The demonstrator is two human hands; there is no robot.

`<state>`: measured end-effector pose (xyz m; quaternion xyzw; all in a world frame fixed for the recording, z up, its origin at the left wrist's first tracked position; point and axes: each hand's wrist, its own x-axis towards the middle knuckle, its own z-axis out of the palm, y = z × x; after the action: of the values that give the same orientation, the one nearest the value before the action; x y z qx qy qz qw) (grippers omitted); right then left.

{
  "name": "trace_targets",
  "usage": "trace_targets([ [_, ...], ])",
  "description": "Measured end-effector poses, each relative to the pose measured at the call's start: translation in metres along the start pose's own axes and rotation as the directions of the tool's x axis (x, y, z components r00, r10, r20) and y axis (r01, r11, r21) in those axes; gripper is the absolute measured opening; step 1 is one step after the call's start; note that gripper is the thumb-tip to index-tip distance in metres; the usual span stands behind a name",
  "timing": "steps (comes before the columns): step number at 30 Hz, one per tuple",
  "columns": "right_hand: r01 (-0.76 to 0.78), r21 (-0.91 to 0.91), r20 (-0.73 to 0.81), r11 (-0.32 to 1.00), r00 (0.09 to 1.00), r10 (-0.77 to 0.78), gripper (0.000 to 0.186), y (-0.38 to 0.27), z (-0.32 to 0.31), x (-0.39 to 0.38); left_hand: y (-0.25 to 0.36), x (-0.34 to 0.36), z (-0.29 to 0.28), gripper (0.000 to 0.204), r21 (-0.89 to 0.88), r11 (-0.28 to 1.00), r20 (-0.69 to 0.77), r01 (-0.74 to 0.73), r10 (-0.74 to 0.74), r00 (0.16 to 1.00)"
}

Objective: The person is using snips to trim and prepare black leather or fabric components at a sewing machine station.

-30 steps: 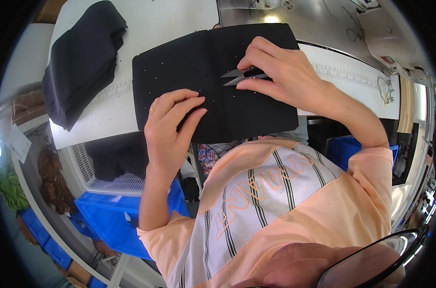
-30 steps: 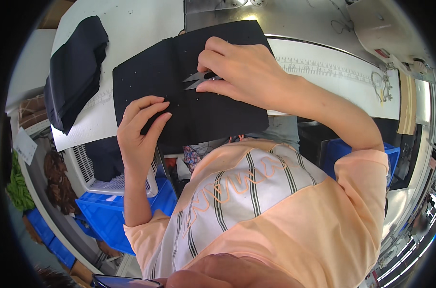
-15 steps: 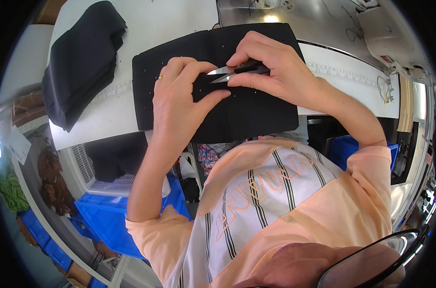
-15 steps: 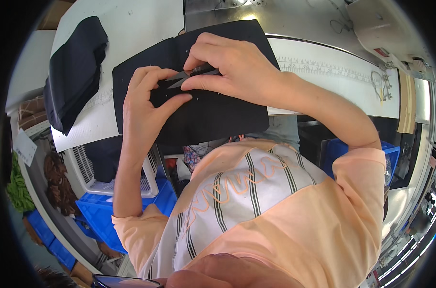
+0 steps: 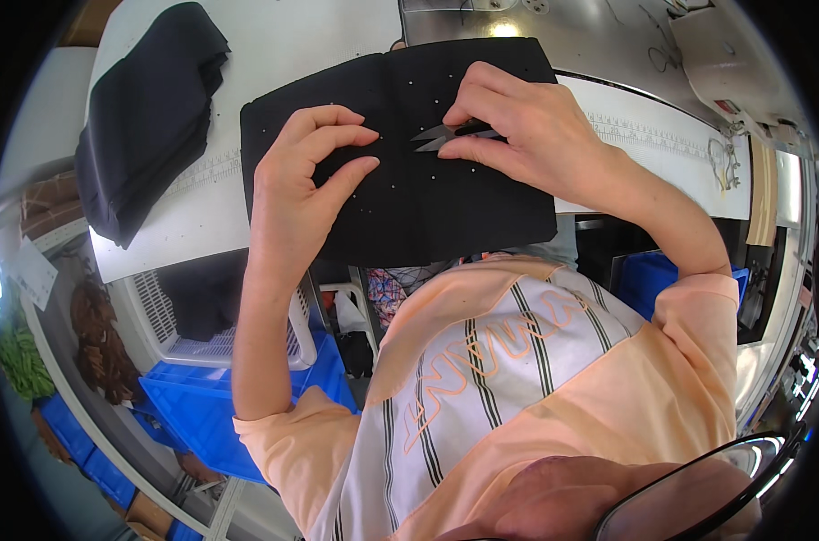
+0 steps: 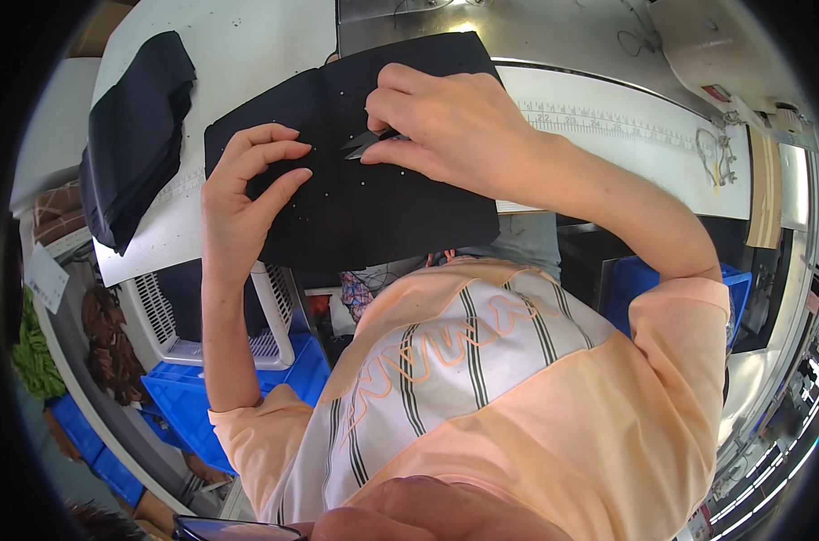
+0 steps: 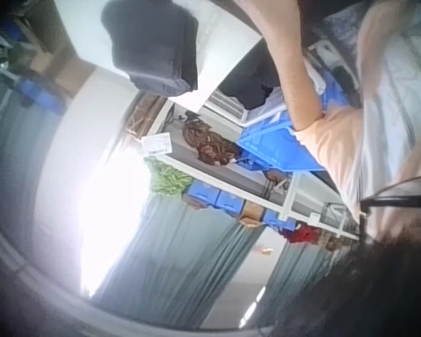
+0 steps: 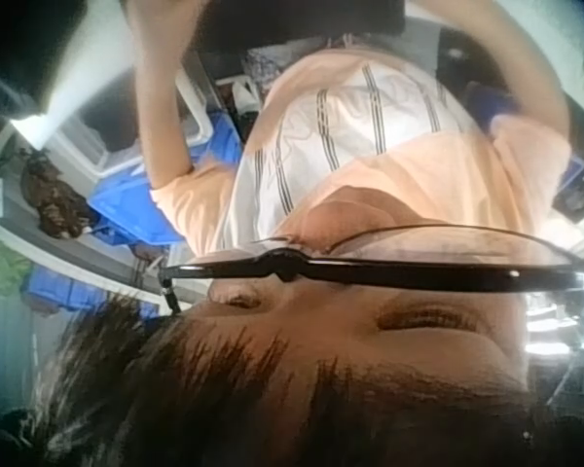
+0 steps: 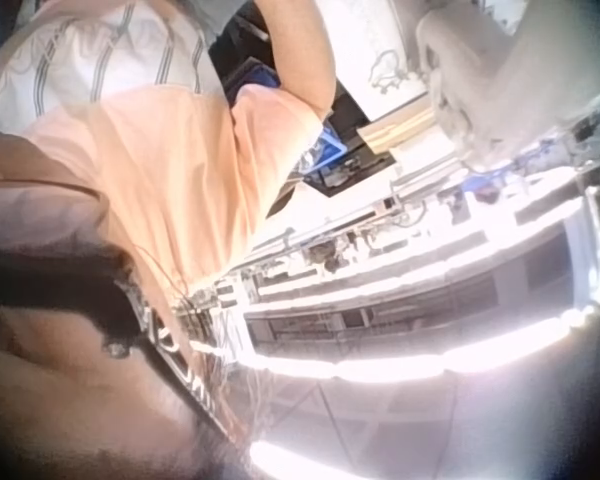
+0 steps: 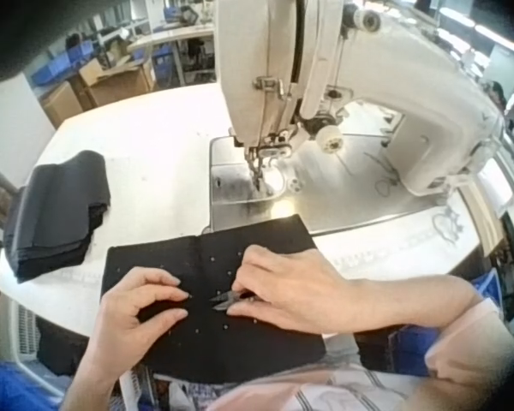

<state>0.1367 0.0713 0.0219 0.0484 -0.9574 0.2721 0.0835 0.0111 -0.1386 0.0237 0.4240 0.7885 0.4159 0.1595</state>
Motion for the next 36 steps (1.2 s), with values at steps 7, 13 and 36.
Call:
trace_targets([
  [7, 0.019, 0.056, -0.063, 0.998, 0.998, -0.016, 0.023, 0.003, 0.006, 0.000, 0.004, 0.000, 0.005, 0.028, 0.000, 1.000, 0.020, 0.002, -0.002, 1.000],
  [13, 0.060, 0.054, -0.079, 0.997, 0.995, -0.056, 0.025, 0.004, 0.012, 0.006, 0.010, 0.004, 0.011, 0.031, 0.074, 0.997, 0.011, -0.011, 0.010, 1.000],
  [36, 0.069, 0.085, -0.113, 0.994, 0.992, -0.059, 0.024, 0.004, 0.010, -0.002, 0.010, 0.006, 0.016, 0.008, -0.233, 0.964, -0.052, 0.128, -0.144, 0.988],
])
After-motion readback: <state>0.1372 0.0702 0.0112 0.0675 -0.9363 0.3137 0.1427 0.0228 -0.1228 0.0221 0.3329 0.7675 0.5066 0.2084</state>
